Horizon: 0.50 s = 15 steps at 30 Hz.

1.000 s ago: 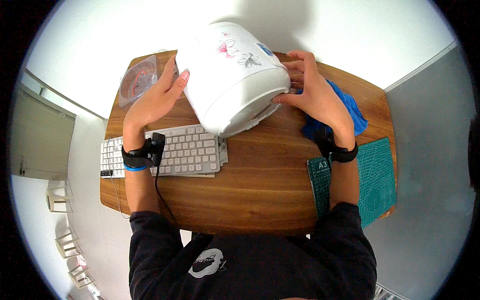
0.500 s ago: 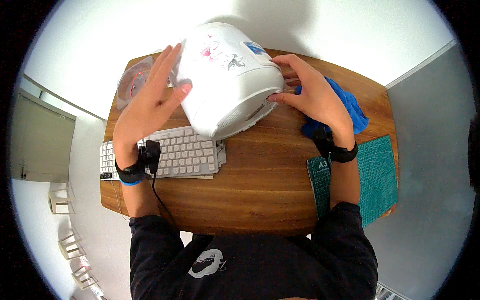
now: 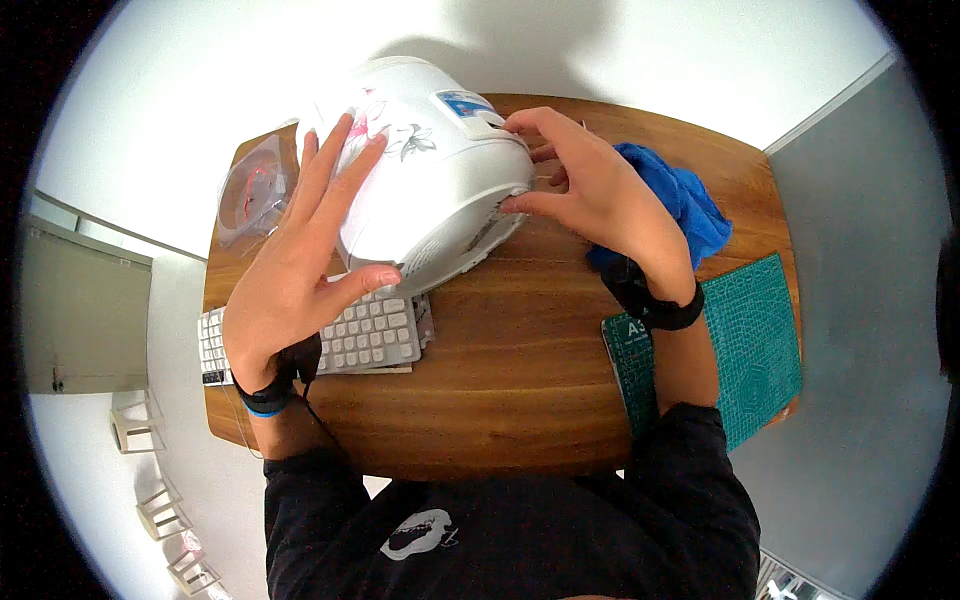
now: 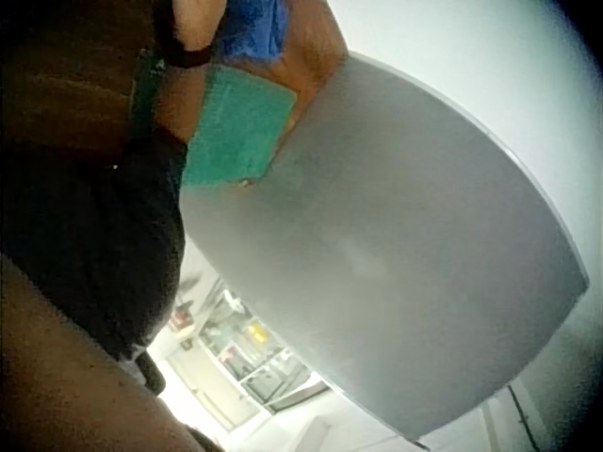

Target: The person wipes the interior and exterior of a white rice cooker with a blue cloth, then uses a screwdriver to remove the bottom cover, exposing the internal wiring and components.

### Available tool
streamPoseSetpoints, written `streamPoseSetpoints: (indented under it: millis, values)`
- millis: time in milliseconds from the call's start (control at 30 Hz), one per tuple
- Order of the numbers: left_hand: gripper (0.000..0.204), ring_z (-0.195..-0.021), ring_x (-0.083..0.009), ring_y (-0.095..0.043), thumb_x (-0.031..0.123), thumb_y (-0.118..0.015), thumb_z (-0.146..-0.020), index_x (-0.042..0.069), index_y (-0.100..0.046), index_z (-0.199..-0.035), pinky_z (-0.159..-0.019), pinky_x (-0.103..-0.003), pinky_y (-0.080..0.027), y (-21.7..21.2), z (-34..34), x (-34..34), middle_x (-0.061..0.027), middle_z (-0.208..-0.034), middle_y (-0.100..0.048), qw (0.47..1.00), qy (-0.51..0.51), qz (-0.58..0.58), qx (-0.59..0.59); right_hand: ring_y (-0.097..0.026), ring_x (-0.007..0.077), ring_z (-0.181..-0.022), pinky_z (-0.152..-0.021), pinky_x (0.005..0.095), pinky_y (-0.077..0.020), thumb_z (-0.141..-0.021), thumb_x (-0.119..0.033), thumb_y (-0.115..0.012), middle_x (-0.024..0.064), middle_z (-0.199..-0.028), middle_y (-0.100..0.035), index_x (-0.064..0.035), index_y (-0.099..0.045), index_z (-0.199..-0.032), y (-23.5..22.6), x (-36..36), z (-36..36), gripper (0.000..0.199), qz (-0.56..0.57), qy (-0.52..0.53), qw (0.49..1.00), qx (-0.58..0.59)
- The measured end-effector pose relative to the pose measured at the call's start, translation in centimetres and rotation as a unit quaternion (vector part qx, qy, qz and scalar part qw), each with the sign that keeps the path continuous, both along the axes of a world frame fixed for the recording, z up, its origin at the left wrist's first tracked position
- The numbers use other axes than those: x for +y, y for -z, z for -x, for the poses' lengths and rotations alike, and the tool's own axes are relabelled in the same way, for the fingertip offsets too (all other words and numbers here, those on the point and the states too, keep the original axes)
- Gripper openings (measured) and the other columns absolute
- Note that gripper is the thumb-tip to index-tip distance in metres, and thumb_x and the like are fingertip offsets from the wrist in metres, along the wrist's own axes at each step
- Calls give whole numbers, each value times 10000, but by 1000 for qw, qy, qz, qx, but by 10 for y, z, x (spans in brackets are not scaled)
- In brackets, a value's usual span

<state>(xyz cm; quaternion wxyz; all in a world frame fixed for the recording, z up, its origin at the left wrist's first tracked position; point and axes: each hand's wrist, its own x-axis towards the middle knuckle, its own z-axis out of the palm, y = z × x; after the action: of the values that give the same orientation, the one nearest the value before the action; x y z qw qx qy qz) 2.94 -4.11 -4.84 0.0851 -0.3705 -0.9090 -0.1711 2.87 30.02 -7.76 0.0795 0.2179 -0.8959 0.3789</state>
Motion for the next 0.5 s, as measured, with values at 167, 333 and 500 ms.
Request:
streamPoseSetpoints:
  millis: [167, 333, 500]
  values:
    - [1201, -1716, -437, -249, 728, -811, -771, 162, -415, -1754, -1374, -630, -168, -4, -3, 5, -166, -1864, -279, 1000, -10, -12, -11, -730, 321, -1266, -985, 408, -627, -906, -243, -937, 127, -1460, -714, -122, -594, -1548, 4, 3, 1, 738, -10, -5, 1000, 15]
    - [1185, -1701, -437, -294, 701, -820, -758, 177, -433, -1748, -1375, -642, -174, -9, -6, 9, -137, -1862, -297, 1000, -23, -2, -4, -727, 328, -1269, -1034, 434, -635, -915, -237, -927, 131, -1478, -702, -130, -592, -1576, 5, 4, 2, 749, -2, -1, 1000, -1]
    - [1133, -1696, -515, -195, 520, -909, -752, 225, -439, -1739, -1322, -666, -311, -9, -6, 9, -142, -1874, -242, 999, -6, -37, -32, -725, 332, -1271, -1070, 449, -632, -924, -223, -916, 139, -1484, -695, -127, -597, -1575, 11, 8, 5, 731, -5, -19, 999, 25]
